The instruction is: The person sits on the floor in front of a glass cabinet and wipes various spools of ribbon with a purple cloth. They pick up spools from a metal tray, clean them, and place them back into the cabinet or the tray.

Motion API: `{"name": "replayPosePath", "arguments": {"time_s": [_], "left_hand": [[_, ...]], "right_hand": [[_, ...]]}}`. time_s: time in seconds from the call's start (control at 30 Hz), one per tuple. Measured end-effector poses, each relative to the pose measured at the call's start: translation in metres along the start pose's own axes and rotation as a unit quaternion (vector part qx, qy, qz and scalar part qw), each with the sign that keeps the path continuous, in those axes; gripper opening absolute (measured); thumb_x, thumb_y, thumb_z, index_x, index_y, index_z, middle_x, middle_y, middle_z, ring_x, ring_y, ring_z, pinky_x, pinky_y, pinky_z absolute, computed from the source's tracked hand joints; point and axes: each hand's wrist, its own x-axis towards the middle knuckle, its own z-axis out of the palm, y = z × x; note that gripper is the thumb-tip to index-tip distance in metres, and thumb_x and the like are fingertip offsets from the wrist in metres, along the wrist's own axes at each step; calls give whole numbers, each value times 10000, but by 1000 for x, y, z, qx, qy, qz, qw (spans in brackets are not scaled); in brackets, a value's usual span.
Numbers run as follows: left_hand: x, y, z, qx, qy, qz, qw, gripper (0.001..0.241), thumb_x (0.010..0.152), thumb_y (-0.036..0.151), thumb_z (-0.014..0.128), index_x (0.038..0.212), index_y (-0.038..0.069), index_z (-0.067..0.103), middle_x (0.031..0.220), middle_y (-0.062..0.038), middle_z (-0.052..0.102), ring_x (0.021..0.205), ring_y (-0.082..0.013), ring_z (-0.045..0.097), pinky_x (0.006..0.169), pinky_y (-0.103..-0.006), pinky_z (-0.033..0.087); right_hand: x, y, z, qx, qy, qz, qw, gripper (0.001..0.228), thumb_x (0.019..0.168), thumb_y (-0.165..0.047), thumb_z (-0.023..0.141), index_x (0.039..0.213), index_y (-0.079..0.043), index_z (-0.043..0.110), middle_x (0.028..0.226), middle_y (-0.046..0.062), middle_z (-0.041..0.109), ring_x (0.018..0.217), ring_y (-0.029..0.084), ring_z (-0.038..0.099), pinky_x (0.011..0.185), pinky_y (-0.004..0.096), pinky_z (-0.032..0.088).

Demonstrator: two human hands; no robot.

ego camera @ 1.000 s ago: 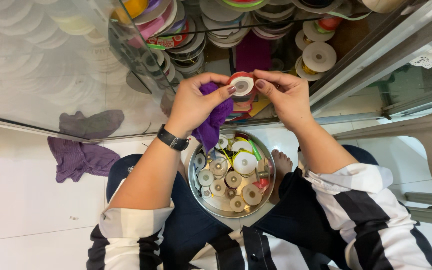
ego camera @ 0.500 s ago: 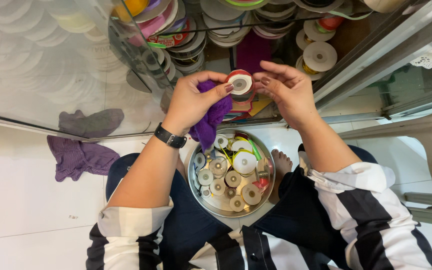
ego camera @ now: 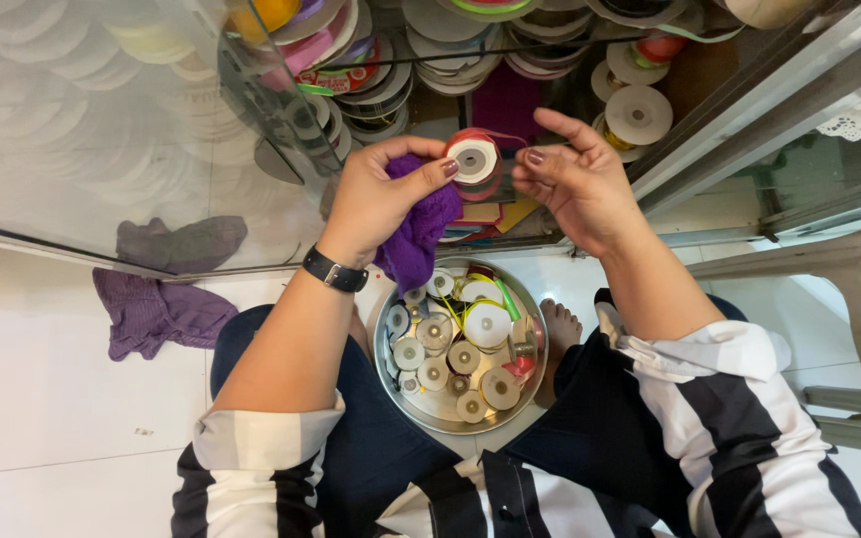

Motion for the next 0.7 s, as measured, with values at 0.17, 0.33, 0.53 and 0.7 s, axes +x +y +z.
{"name": "replayPosePath", "arguments": {"time_s": [0.17,0.33,0.53,0.7], "left_hand": [[2,0,-6,-56,14,-15,998,272,889,197,992,1119,100,882,870,-9,807,811,-49,719,759,-188,595],[3,0,-7,-66,18,-11,998,275,888,190,997,1124,103,884,902,-17,809,846,-58,731,789,-205,612],[5,3,-10,25,31,53,998,273,887,203,1010,1123,126,895,865,2,806,830,-39,701,780,-189,579],[9,-15,-16,119,74,124,982,272,902,307,976,1117,159,900,906,-100,851,893,-145,738,818,-318,599]], "right_hand": [[3,-10,-9,65,26,10,997,412,999,41,739,1390,-86,708,993,146,835,942,285,871,938,451,764],[5,-13,-14,93,60,19,994,376,965,6,695,1302,-157,737,930,72,821,932,238,866,975,421,761],[9,-11,-34,157,-8,-40,987,437,956,-21,648,1320,-223,780,969,62,800,1017,267,857,1140,500,710],[20,-4,-39,108,-62,-62,990,510,950,-12,573,1368,-227,770,1102,49,842,1069,293,852,1250,561,641]]}}
